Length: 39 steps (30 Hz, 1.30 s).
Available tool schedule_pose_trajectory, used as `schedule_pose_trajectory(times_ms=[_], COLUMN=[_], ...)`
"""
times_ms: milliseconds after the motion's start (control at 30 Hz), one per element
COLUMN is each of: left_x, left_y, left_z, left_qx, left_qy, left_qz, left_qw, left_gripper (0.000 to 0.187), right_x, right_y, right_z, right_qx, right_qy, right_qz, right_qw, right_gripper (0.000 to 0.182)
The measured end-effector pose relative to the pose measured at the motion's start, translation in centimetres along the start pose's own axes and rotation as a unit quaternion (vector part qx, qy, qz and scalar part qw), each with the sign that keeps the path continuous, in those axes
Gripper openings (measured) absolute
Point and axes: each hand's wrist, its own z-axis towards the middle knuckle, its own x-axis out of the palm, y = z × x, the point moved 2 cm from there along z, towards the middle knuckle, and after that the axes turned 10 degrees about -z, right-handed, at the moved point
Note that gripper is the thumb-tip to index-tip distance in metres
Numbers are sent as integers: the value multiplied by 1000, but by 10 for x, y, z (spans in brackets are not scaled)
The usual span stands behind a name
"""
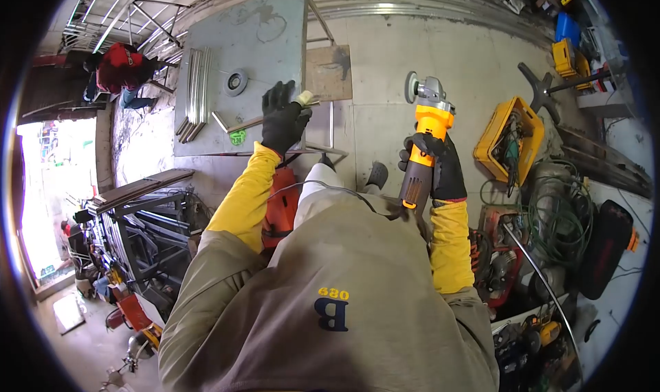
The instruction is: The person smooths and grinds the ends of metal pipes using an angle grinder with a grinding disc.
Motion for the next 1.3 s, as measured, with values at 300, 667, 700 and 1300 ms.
schedule_pose_trajectory(times_ms=[300, 667, 700, 1300], left_x=[0, 0, -1, -1], left_y=[4, 1, -1, 2], left_z=[2, 8, 9, 12], left_qx=[-65, -103, -105, -82], left_qy=[96, 136, 138, 83], left_qz=[-33, -18, -16, -57], left_qw=[993, 985, 985, 992], left_gripper=[63, 60, 59, 62], right_x=[14, 23, 23, 37], right_y=[-65, -79, -76, -37], right_z=[45, 88, 91, 116], right_qx=[233, 363, 378, 412], right_qy=[63, 96, 94, 129], right_qz=[67, 17, 42, -45], right_qw=[968, 927, 920, 901], right_gripper=[45, 54, 53, 46])
